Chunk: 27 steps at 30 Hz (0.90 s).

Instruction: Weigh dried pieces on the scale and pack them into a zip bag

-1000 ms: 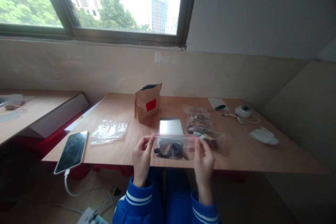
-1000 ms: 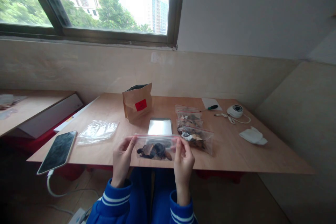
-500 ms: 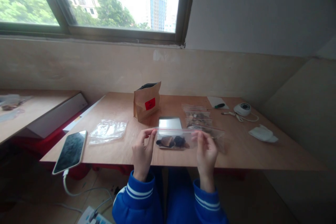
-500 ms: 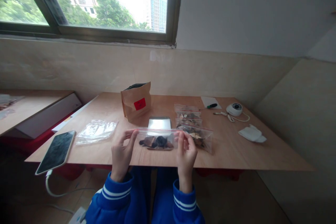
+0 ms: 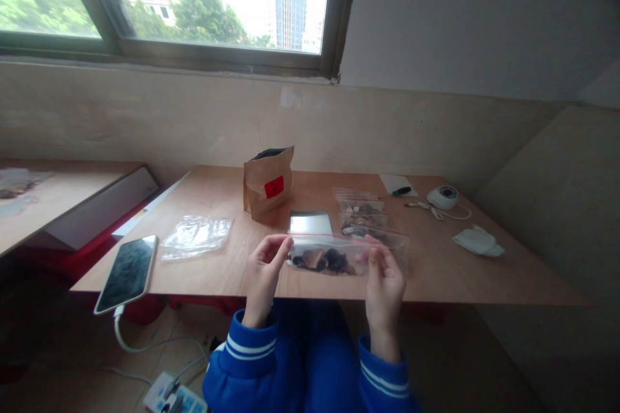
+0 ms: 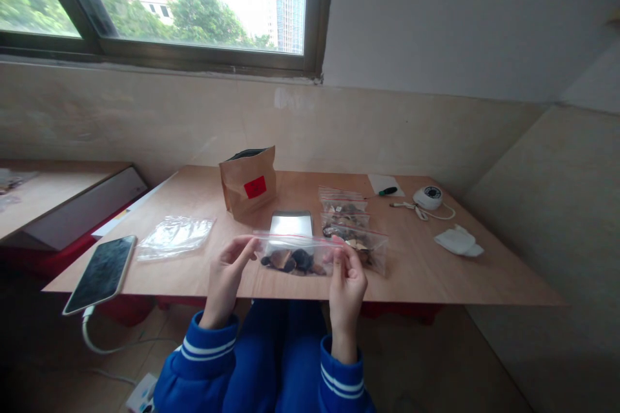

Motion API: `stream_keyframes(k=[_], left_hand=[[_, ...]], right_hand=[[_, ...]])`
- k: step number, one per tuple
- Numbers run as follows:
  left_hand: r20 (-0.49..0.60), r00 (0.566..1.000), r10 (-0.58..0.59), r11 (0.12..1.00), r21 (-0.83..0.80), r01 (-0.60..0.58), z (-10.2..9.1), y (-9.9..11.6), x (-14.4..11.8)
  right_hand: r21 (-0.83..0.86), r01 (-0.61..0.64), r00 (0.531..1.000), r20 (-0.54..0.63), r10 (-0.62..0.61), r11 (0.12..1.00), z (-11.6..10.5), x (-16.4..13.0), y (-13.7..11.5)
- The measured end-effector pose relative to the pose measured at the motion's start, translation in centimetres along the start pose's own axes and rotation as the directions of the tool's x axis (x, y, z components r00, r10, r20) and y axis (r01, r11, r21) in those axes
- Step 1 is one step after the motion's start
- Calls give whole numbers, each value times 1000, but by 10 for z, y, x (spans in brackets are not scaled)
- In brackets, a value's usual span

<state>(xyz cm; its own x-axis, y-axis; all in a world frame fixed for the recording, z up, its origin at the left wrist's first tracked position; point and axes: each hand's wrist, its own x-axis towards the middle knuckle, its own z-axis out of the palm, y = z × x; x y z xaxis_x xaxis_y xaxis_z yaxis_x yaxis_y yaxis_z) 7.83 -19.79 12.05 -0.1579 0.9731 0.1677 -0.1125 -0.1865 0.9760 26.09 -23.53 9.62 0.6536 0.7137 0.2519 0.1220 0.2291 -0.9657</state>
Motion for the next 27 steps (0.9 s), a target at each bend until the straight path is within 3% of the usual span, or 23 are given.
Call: stream_keyframes(k=[12, 17, 27], left_hand=[[-3, 999, 33, 999, -30, -33, -5, -5, -3], [60, 998, 4, 994, -111, 3, -6, -12, -4], [31, 999, -10, 1000, 4, 10, -9, -20, -3]], right_hand=[[111, -41, 988, 155, 23, 993, -4, -1, 3], [132, -43, 994, 104, 29, 990, 1, -5, 3], [124, -11, 999, 53, 5, 992, 4, -9, 7]])
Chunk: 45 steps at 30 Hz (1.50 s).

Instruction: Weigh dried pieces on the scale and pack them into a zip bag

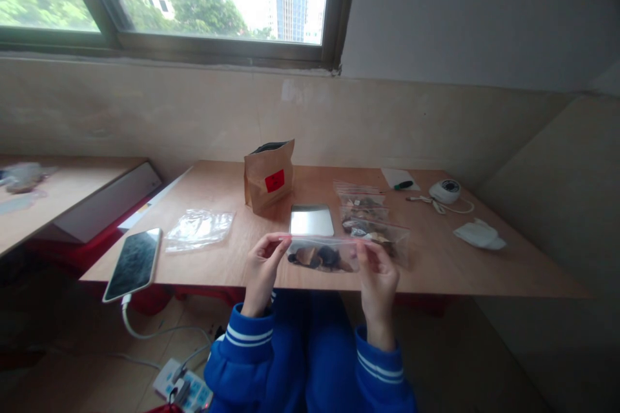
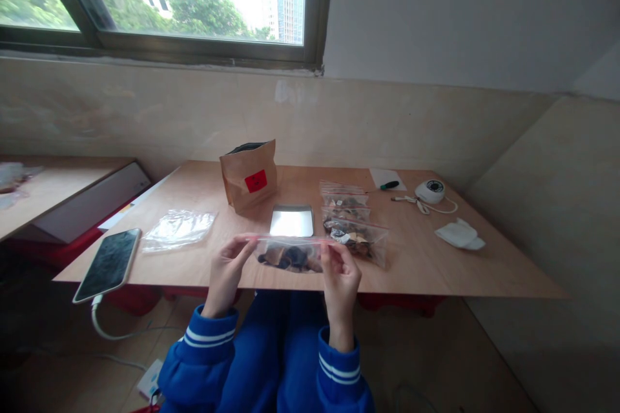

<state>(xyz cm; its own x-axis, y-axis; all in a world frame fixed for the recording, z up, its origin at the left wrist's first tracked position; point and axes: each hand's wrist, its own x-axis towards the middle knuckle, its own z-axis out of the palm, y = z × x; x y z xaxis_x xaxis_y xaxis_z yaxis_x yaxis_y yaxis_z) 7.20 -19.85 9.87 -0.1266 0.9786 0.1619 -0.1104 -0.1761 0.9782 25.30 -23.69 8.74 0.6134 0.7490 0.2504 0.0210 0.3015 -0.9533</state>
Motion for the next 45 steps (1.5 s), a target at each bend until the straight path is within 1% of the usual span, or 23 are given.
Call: stream_keyframes(k=[3, 6, 9, 10, 12, 14, 15, 17, 20, 24, 26, 28, 31, 37, 40, 45], left_hand=[[-1, 1000, -9, 999, 50, 9, -2, -1, -2], [-34, 999, -4, 995, 102, 8, 0, 1, -6], [-69, 997, 22, 995, 101, -15, 4, 4, -9], [-55, 998, 23, 997, 78, -19, 5, 5, -10], [24, 1000, -2, 1000, -2, 3, 7, 4, -11], [126, 991, -46, 993, -101, 59, 8, 0, -12], [161, 985, -63, 986, -141, 87, 9, -3, -12], [181, 980, -81, 975, -189, 115, 9, -9, -13], [149, 985, -84, 972, -204, 114, 10, -16, -15], [97, 992, -83, 974, -201, 101, 8, -17, -15], [75, 994, -79, 975, -203, 93, 8, -16, -16], [65, 995, -78, 976, -200, 89, 8, -16, -16], [51, 996, -74, 978, -192, 82, 7, -18, -16], [55, 997, -47, 983, -173, 56, 4, -24, -16], [41, 999, -32, 992, -118, 37, 3, -23, -17], [-33, 999, 27, 1000, -7, -27, 7, -19, -22]], right_hand=[[9, 22, 1000, -11, -22, 1000, 0, -2, 1], [25, 53, 998, -33, -52, 998, 2, -4, 1], [53, 35, 999, -42, -33, 998, 2, -3, 2], [70, 14, 999, -43, -11, 997, 3, -2, 2], [111, -30, 999, -37, 34, 993, 4, 0, 5], [156, -62, 997, -25, 67, 986, 4, 2, 7], [173, -73, 997, -13, 76, 982, 4, 2, 7], [194, -94, 995, 37, 88, 977, 5, 1, 9], [192, -159, 981, 137, 134, 968, 4, -1, 12], [178, -244, 959, 190, 210, 953, 2, -4, 20], [165, -244, 956, 209, 208, 956, 2, -4, 23], [131, -206, 960, 218, 175, 970, 2, -3, 25], [86, -132, 973, 201, 112, 988, 1, -3, 26], [98, -83, 986, 155, 67, 992, -1, -3, 24], [108, -75, 990, 124, 62, 991, 1, -4, 22], [152, -113, 991, 87, 101, 982, 4, -6, 19]])
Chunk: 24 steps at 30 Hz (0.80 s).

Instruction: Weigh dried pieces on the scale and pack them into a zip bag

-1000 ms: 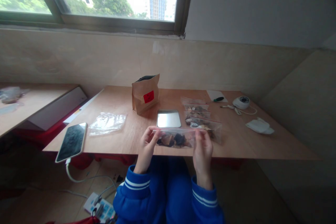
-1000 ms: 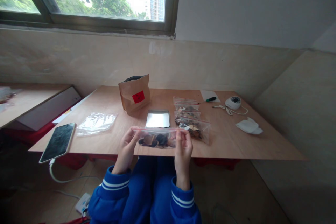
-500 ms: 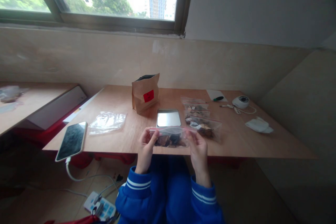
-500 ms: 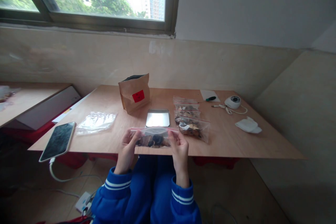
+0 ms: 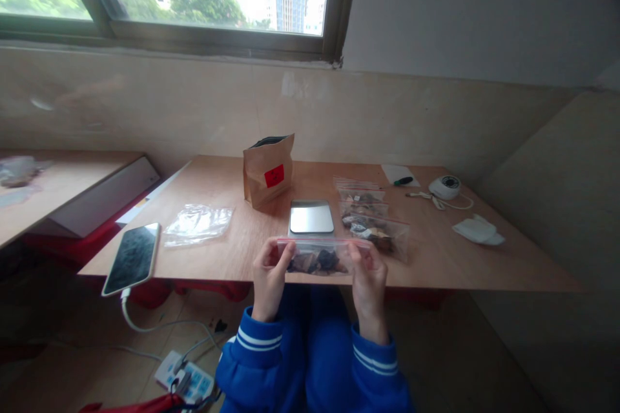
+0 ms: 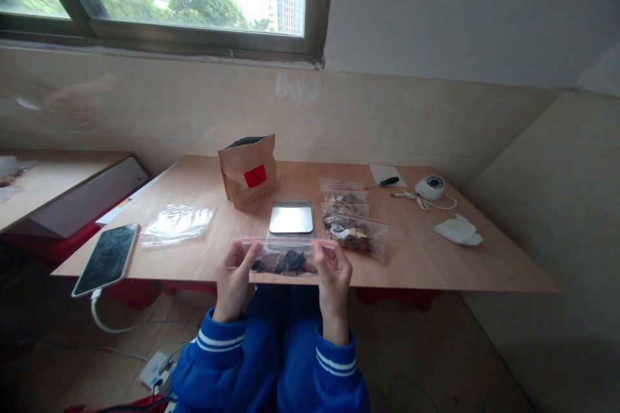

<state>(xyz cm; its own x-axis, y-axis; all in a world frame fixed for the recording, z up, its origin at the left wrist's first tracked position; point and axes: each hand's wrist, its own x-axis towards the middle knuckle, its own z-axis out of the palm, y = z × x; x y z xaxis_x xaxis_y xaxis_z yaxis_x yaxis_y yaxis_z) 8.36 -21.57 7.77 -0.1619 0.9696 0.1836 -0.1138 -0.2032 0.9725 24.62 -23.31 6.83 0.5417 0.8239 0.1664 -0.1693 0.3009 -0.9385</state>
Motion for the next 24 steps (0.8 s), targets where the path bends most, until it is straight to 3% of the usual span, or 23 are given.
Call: stream_keyframes(k=[7, 11, 15, 20, 24], left_hand=[[-135, 990, 38, 999, 40, -33, 5, -8, -4], [-153, 988, 6, 1000, 20, -3, 6, -6, -3], [-92, 994, -64, 996, -71, 57, 7, -3, -1], [93, 988, -122, 978, -160, 136, 3, -5, 0], [108, 988, -107, 984, -127, 121, 1, -5, 1]], right_hand=[[-20, -4, 1000, 10, 4, 1000, 5, -2, -2], [-20, 5, 999, 38, -4, 1000, 6, -3, -3], [12, -41, 989, 140, 39, 999, 5, -2, -4], [48, -146, 969, 209, 133, 988, 3, -3, -4], [-9, -110, 972, 208, 109, 994, 3, -4, -2]])
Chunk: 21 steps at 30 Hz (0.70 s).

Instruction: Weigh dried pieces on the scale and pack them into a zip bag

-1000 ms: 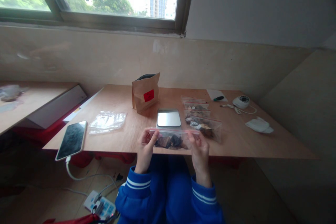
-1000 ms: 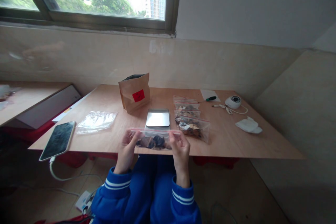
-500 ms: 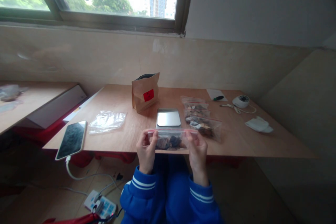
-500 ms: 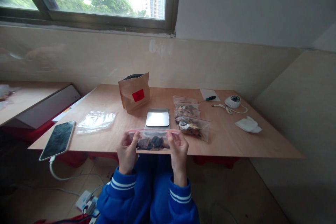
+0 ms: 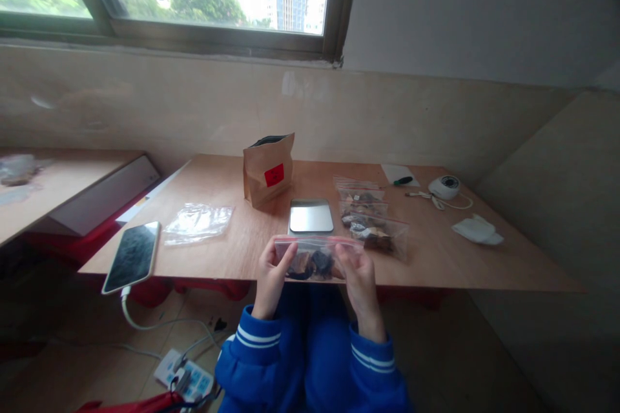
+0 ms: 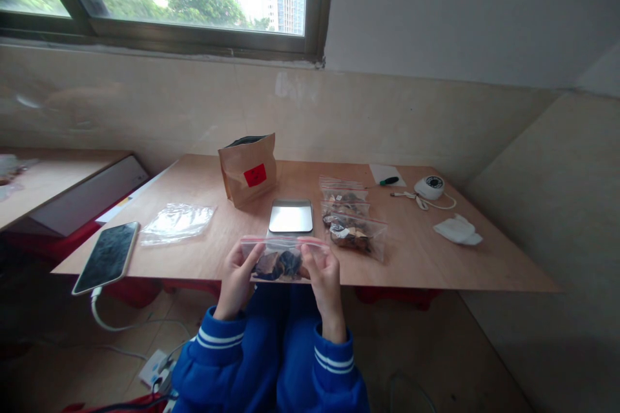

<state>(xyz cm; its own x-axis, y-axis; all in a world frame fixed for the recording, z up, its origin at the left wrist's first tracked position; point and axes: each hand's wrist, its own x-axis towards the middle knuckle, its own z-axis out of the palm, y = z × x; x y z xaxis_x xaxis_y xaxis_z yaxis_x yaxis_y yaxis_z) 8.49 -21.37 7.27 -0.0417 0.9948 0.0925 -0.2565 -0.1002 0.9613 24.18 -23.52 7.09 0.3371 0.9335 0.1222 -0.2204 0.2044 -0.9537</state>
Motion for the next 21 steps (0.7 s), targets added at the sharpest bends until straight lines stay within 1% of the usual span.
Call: stream_keyframes(k=[3, 8, 15, 18, 21], left_hand=[[-17, 1000, -12, 1000, 25, 13, 0, 2, 0], [-29, 999, -28, 999, 41, 29, 1, 7, 0], [-70, 997, 17, 998, 58, -13, 1, 6, -4], [-106, 993, 42, 999, 33, -39, 0, 5, -5], [-99, 994, 34, 999, 43, -30, -2, 7, -3]], right_hand=[[-57, 9, 1000, -20, -10, 998, 0, 0, 2], [-82, -41, 999, -31, 39, 996, -1, 1, 3], [-101, 26, 996, -77, -34, 995, -2, 0, 4], [-89, 34, 999, -33, -37, 995, -1, -2, 1], [-107, 26, 999, 21, -24, 994, -1, -3, -3]])
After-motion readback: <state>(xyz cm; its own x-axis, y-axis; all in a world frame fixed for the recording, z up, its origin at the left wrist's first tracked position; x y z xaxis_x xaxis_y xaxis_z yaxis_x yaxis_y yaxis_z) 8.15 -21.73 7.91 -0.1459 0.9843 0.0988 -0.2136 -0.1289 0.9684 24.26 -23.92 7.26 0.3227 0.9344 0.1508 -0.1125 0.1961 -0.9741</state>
